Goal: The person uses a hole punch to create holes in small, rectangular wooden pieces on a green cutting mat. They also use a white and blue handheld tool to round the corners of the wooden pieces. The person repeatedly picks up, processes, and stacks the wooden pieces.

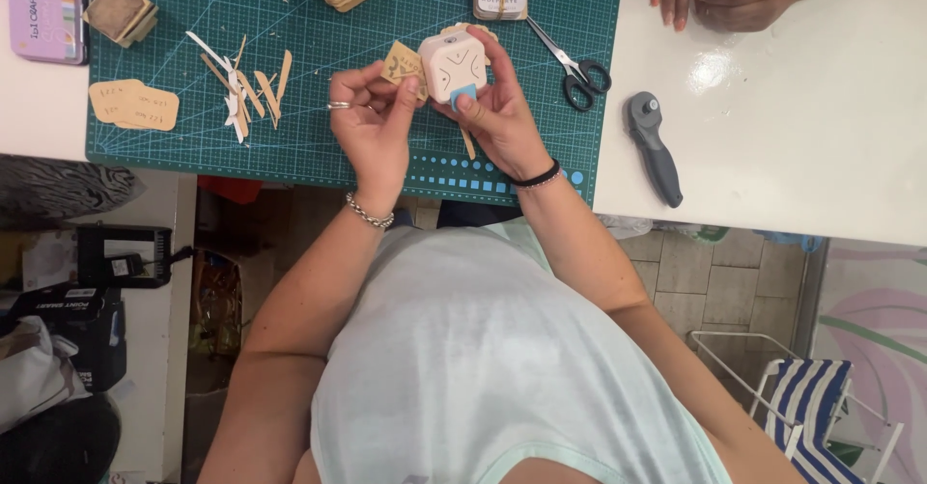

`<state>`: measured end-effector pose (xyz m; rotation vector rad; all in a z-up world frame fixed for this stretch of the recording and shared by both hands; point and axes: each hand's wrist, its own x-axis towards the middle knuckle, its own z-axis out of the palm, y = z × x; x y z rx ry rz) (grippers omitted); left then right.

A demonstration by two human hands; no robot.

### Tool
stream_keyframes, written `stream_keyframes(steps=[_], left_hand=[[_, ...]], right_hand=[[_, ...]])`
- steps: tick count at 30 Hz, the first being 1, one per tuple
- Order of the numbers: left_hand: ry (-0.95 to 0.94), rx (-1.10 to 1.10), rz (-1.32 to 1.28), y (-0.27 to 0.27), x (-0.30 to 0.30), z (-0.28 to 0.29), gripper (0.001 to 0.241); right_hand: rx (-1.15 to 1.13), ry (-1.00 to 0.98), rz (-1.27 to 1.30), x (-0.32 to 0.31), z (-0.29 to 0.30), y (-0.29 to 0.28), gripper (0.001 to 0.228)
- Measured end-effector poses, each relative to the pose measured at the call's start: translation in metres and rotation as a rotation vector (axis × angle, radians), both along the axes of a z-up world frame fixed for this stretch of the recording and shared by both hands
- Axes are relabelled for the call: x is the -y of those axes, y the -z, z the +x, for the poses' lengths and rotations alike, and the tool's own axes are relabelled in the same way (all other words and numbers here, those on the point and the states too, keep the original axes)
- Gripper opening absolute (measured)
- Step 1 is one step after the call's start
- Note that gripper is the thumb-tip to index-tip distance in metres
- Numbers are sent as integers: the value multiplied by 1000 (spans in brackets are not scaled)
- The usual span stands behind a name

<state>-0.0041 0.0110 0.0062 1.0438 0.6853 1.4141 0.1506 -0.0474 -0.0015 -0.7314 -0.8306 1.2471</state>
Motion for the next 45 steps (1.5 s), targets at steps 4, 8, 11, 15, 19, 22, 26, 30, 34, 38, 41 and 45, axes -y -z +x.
stream_keyframes(steps=[4,8,11,15,19,22,26,30,34,38,41,45], left_hand=[[0,52,-19,-4,-2,-2,32],[0,37,-23,-5,-2,-2,32],[-1,30,-25,-3,-2,0,32],[-11,23,-8,1,-1,3,31],[10,-66,-29,-3,-3,2,31],[44,-81,-37,0,-2,3,31],[36,3,-40,3,3,5,31],[18,-12,25,-9,-1,2,28],[119,-112,77,-18,-6,-7,23],[177,-259,45,-22,-5,-11,34],[151,-328,57,-30,-8,-13,24],[153,-407,107,-38,-12,-16,18]], right_hand=[[-98,5,-39,2,7,4,68],[-84,44,-59,4,8,6,70],[-64,25,-36,4,4,5,68],[4,2,57,2,-1,0,63],[53,9,61,0,-2,5,66],[128,132,66,-3,3,17,63],[127,166,43,-2,5,13,61],[-61,34,81,-1,3,2,62],[-13,56,118,-1,3,-8,61],[37,87,114,2,-1,-11,62],[48,112,110,-1,-2,-7,64],[101,110,109,-2,-3,-11,66]])
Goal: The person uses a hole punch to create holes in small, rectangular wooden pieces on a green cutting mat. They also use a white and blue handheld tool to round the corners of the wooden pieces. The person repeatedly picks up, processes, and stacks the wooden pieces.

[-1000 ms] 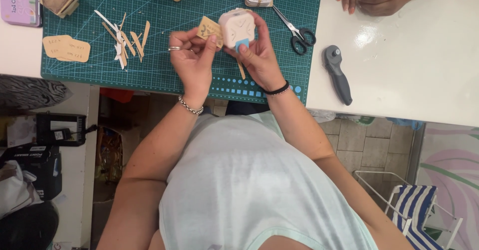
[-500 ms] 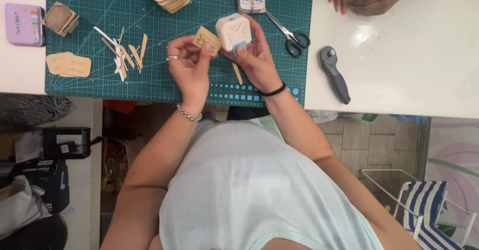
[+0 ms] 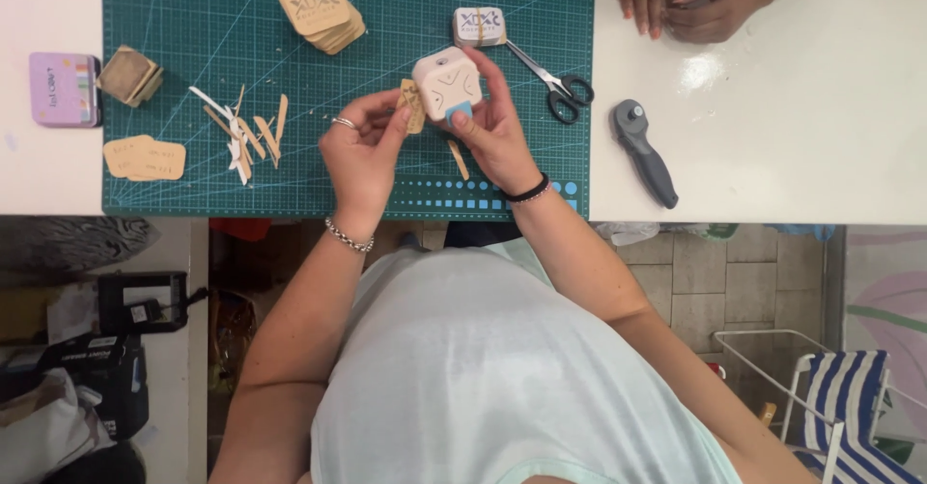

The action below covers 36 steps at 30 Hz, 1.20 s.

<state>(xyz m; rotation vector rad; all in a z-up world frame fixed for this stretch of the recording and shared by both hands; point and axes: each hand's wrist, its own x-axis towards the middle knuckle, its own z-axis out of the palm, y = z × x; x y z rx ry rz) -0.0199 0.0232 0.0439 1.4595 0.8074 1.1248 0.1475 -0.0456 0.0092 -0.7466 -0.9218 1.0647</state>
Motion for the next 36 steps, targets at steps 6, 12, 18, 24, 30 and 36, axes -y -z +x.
stream_keyframes(steps=[6,12,18,24,30,36], left_hand=[[15,-133,78,5,-6,-4,17],[4,-97,22,29,-9,-4,19],[55,-117,-11,25,-13,-5,22],[27,-109,4,20,-6,-7,25],[36,-102,-5,15,-5,-9,24],[13,-68,-14,21,5,-6,22]], right_hand=[[12,59,-14,-2,1,16,68],[-133,53,38,-8,1,25,74],[-188,36,68,-8,0,15,75],[-92,35,59,-11,-1,12,75],[-76,30,50,-12,1,17,75],[-66,125,40,-6,-5,3,69]])
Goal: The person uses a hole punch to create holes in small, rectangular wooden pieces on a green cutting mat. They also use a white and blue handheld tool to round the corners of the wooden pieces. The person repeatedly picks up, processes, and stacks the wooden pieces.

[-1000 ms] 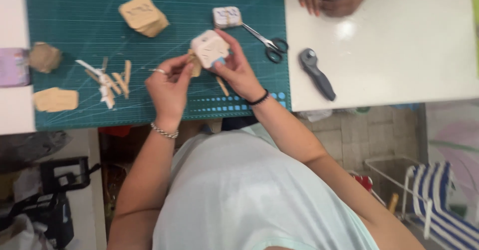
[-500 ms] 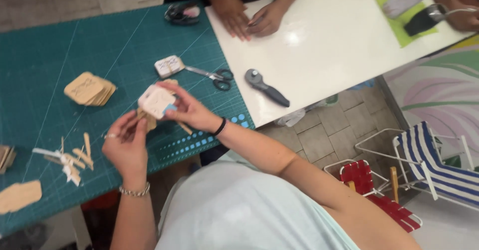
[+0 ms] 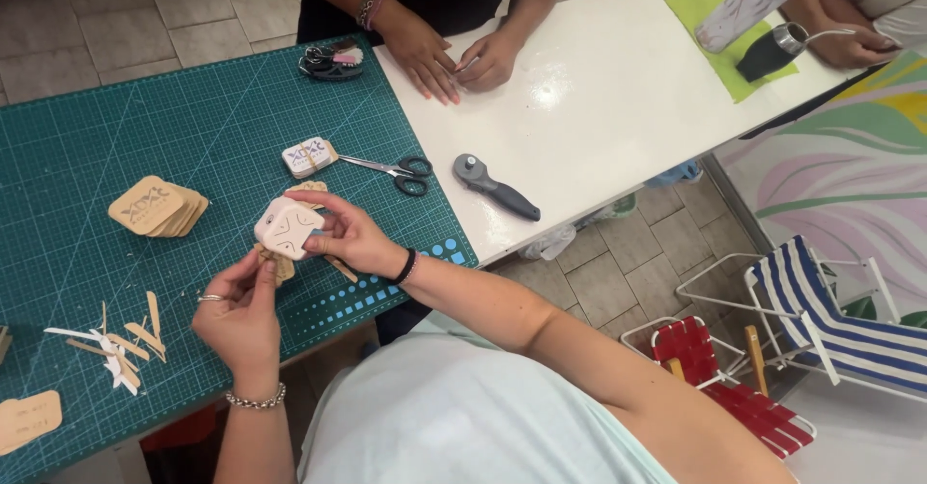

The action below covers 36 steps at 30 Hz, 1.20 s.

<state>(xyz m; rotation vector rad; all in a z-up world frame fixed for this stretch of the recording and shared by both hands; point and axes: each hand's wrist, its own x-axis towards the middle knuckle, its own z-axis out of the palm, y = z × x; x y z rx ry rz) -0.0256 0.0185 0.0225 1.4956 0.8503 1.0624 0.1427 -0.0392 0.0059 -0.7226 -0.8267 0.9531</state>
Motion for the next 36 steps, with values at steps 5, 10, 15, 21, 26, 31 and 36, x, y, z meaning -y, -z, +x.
stream_keyframes(steps=[5,10,15,21,26,31,36], left_hand=[[-9,45,-16,-4,6,5,26],[21,150,-121,-16,12,9,30],[5,139,-55,7,-1,2,36],[-60,133,-144,7,-2,-2,31],[-83,195,-207,12,-3,0,26],[-82,241,-246,9,0,2,25],[-82,259,-237,16,-3,1,25]], right_hand=[[-7,4,1,-1,-2,3,69],[35,-29,1,1,-2,1,71],[26,-17,17,6,0,-8,71],[34,-74,13,8,2,-3,74],[11,-95,35,8,2,1,74],[55,-94,16,10,0,-4,71],[48,-131,22,11,-2,-4,69]])
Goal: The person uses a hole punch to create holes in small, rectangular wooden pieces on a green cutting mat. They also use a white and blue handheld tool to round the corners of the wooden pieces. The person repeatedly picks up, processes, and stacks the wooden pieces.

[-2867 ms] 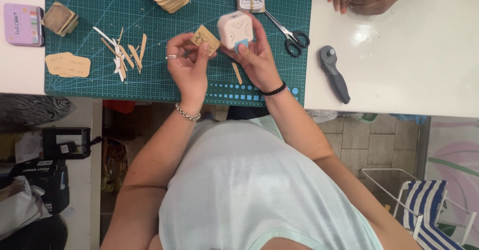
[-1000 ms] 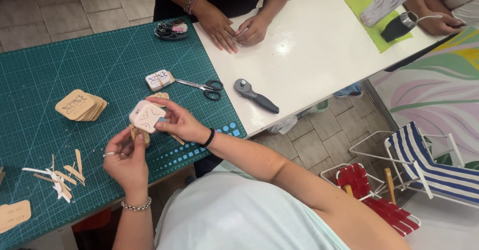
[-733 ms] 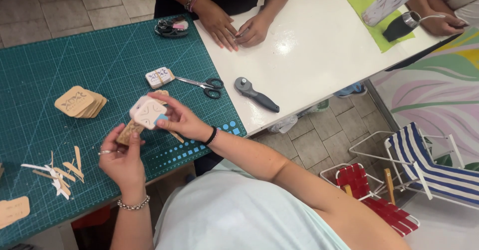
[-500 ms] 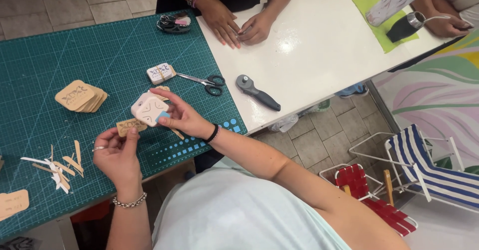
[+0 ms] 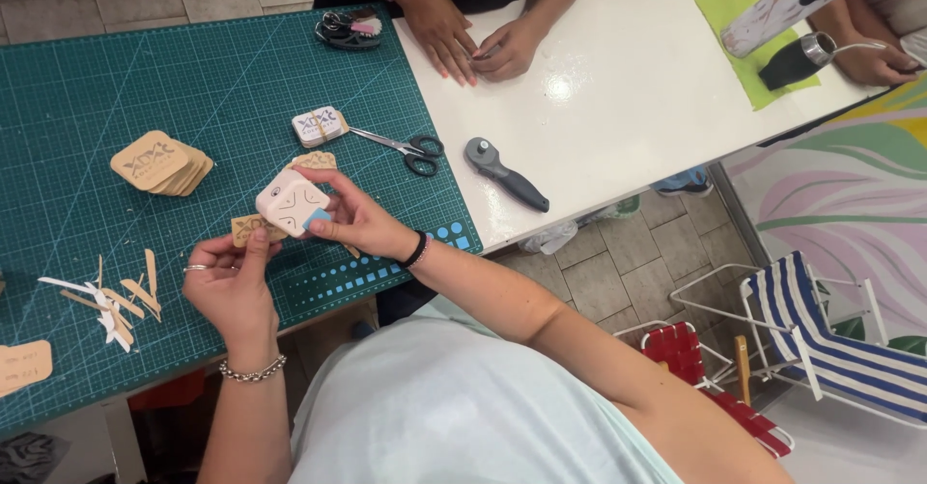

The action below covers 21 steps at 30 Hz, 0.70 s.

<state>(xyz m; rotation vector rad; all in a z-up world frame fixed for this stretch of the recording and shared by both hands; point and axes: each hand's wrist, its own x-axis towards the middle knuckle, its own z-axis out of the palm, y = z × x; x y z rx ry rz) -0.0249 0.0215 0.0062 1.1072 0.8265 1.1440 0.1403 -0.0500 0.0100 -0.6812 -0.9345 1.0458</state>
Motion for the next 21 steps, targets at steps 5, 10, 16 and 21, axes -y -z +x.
stream_keyframes(steps=[5,10,16,21], left_hand=[[-1,-1,-8,1,-2,-1,26],[-5,20,-38,9,4,4,28],[-36,37,-85,2,10,5,28],[-53,119,-139,6,7,-3,20]], right_hand=[[-27,-9,2,-2,-3,1,69],[-30,31,-52,-5,6,20,66],[-56,25,-75,-1,0,3,64],[-159,90,-46,-3,-1,18,72]])
